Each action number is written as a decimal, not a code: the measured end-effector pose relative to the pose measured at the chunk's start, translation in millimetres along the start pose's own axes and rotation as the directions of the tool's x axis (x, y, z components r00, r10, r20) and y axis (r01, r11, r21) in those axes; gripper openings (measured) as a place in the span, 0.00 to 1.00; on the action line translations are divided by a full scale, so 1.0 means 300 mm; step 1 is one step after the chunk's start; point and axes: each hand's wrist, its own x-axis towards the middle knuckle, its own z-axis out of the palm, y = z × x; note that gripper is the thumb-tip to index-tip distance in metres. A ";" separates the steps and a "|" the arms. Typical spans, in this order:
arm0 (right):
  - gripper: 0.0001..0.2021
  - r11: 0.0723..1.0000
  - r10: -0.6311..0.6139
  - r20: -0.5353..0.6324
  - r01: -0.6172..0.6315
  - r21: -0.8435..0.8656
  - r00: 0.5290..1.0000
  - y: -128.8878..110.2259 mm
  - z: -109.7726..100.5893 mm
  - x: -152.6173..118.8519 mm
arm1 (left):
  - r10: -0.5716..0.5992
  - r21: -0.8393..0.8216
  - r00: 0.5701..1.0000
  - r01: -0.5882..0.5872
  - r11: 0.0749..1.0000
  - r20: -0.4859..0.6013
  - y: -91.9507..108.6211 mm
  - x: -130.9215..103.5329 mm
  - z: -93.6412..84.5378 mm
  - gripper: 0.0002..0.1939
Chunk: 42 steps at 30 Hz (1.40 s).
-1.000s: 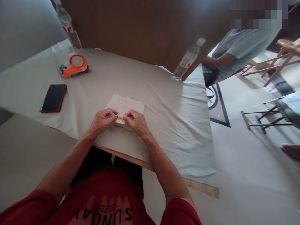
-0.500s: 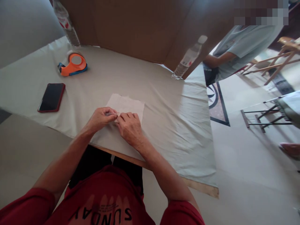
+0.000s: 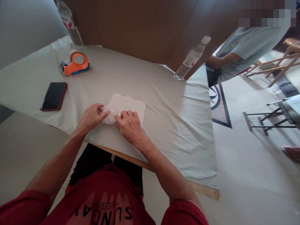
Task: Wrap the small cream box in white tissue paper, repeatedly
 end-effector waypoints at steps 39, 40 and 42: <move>0.16 0.661 0.598 0.092 -0.556 0.504 0.796 0.189 -0.072 -0.203 | 0.273 -0.285 0.893 -0.174 0.942 0.358 0.166 -0.027 -0.001 0.13; 0.19 0.625 0.618 0.162 -0.606 0.491 0.769 0.191 -0.063 -0.226 | 0.315 -0.226 0.893 -0.251 0.941 0.322 0.164 -0.032 0.009 0.12; 0.27 0.580 0.628 0.261 -0.664 0.472 0.733 0.180 -0.040 -0.244 | 0.350 -0.131 0.902 -0.327 0.936 0.253 0.159 -0.041 0.030 0.12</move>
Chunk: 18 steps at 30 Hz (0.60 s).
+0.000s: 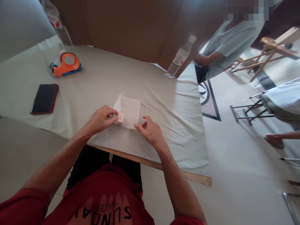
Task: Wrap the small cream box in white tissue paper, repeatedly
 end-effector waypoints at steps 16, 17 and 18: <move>0.39 0.919 -0.033 -0.041 0.047 0.392 0.999 -0.049 0.156 0.115 | 0.024 0.265 0.999 -0.011 0.964 -0.048 0.063 -0.046 0.057 0.09; 0.37 0.921 -0.043 -0.049 0.059 0.386 0.998 -0.052 0.155 0.119 | 0.052 0.291 0.998 -0.037 0.956 -0.045 0.062 -0.043 0.055 0.09; 0.35 0.923 -0.054 -0.065 0.075 0.378 0.996 -0.057 0.154 0.121 | 0.079 0.314 0.996 -0.063 0.947 -0.038 0.061 -0.040 0.054 0.08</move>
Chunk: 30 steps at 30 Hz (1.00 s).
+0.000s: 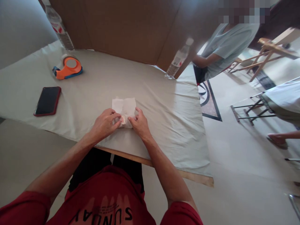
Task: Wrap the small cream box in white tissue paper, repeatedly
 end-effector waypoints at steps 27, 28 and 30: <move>0.29 0.930 -0.296 0.262 0.339 -0.139 0.918 -0.087 -0.008 -0.084 | -0.140 -0.412 0.990 0.126 0.903 -0.003 -0.026 0.004 0.028 0.24; 0.30 0.923 -0.298 0.265 0.347 -0.165 0.917 -0.084 -0.005 -0.083 | -0.157 -0.422 0.987 0.134 0.897 -0.020 -0.023 0.002 0.033 0.23; 0.32 0.907 -0.301 0.270 0.362 -0.215 0.915 -0.082 -0.002 -0.081 | -0.163 -0.415 0.985 0.126 0.901 -0.055 -0.017 -0.003 0.046 0.21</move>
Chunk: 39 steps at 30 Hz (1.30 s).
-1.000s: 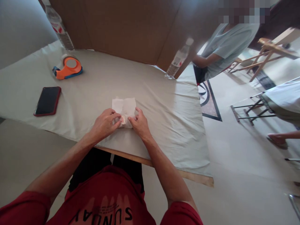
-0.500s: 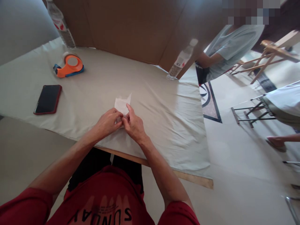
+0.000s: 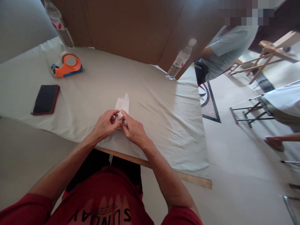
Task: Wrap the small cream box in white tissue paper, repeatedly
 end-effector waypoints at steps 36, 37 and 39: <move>0.10 0.905 0.097 -0.110 -0.042 0.423 0.989 0.060 0.002 0.153 | 0.023 0.075 0.987 -0.012 0.997 -0.159 -0.021 -0.043 0.043 0.28; 0.09 0.927 0.060 -0.111 -0.014 0.374 0.992 0.053 0.000 0.130 | 0.008 0.058 0.982 0.003 0.998 -0.190 -0.024 -0.046 0.045 0.34; 0.08 0.957 -0.019 -0.110 0.050 0.287 0.994 0.046 -0.003 0.088 | 0.022 0.031 0.980 -0.016 0.999 -0.200 -0.034 -0.044 0.042 0.41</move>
